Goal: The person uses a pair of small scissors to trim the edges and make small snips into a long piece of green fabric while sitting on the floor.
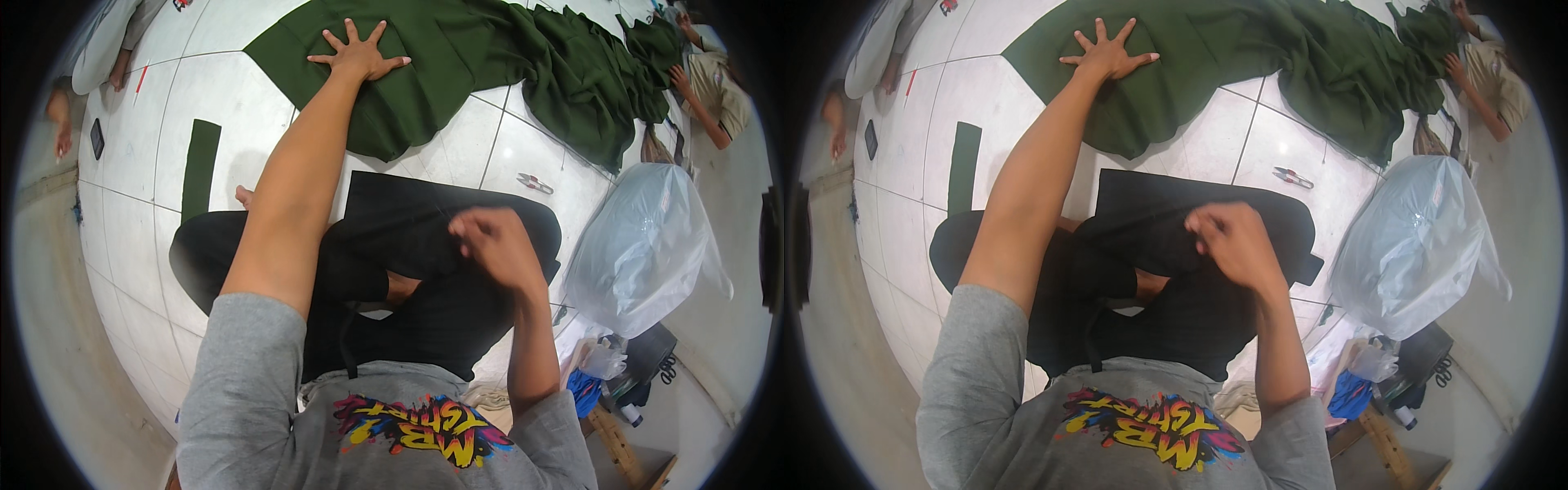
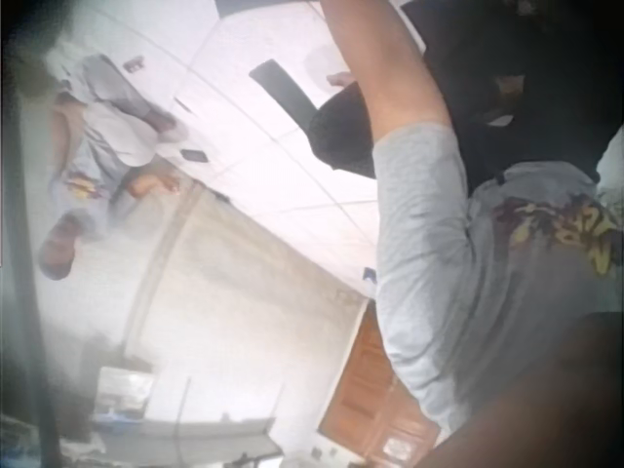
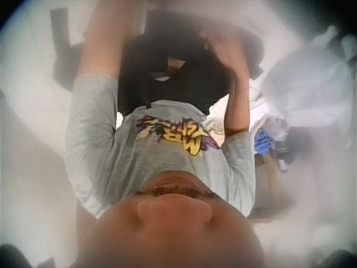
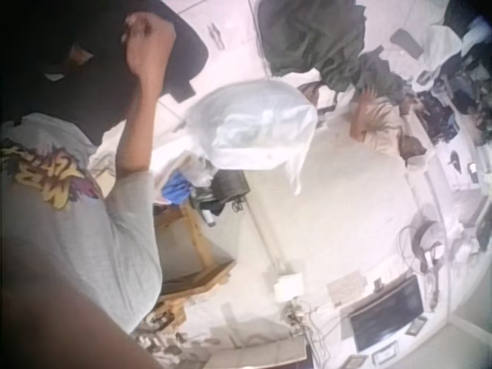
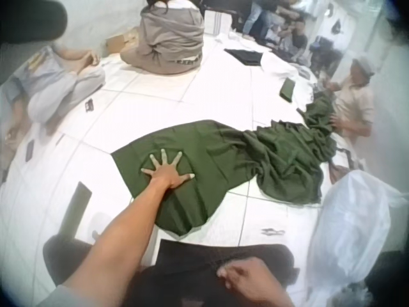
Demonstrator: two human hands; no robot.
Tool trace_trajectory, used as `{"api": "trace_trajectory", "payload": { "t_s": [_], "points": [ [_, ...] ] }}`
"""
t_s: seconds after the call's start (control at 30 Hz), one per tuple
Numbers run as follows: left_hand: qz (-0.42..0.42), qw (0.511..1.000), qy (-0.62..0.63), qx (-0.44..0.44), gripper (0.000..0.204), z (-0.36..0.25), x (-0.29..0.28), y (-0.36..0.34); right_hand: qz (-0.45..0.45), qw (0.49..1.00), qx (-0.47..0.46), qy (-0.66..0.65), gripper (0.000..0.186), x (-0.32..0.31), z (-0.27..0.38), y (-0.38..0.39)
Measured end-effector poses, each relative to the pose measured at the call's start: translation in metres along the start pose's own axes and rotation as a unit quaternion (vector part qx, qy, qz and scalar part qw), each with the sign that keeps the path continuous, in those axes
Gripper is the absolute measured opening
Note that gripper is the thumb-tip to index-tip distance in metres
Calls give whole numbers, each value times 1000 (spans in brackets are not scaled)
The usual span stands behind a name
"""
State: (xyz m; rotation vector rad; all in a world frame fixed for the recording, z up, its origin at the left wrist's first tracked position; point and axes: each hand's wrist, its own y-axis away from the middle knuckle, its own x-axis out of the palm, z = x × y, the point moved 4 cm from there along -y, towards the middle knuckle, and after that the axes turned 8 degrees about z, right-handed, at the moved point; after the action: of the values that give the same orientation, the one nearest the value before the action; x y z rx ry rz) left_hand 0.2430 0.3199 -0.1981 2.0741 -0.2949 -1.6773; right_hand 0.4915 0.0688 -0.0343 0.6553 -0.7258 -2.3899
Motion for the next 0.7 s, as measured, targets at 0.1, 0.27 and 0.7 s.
{"api": "trace_trajectory", "payload": {
  "t_s": [0.1, 0.27, 0.7],
  "points": [
    [7, 1000, -6, -5, 110, 0, -5, 0, 34, 992, 95, -78, 17, -3, -18, 62],
    [43, 999, 25, 4, 108, -4, -13, -1, 52, 977, 139, -152, 20, 13, -77, 169],
    [10, 997, 24, 66, 100, 7, 8, 14, 110, 586, -442, -671, 13, 71, 70, 48]
  ]
}}
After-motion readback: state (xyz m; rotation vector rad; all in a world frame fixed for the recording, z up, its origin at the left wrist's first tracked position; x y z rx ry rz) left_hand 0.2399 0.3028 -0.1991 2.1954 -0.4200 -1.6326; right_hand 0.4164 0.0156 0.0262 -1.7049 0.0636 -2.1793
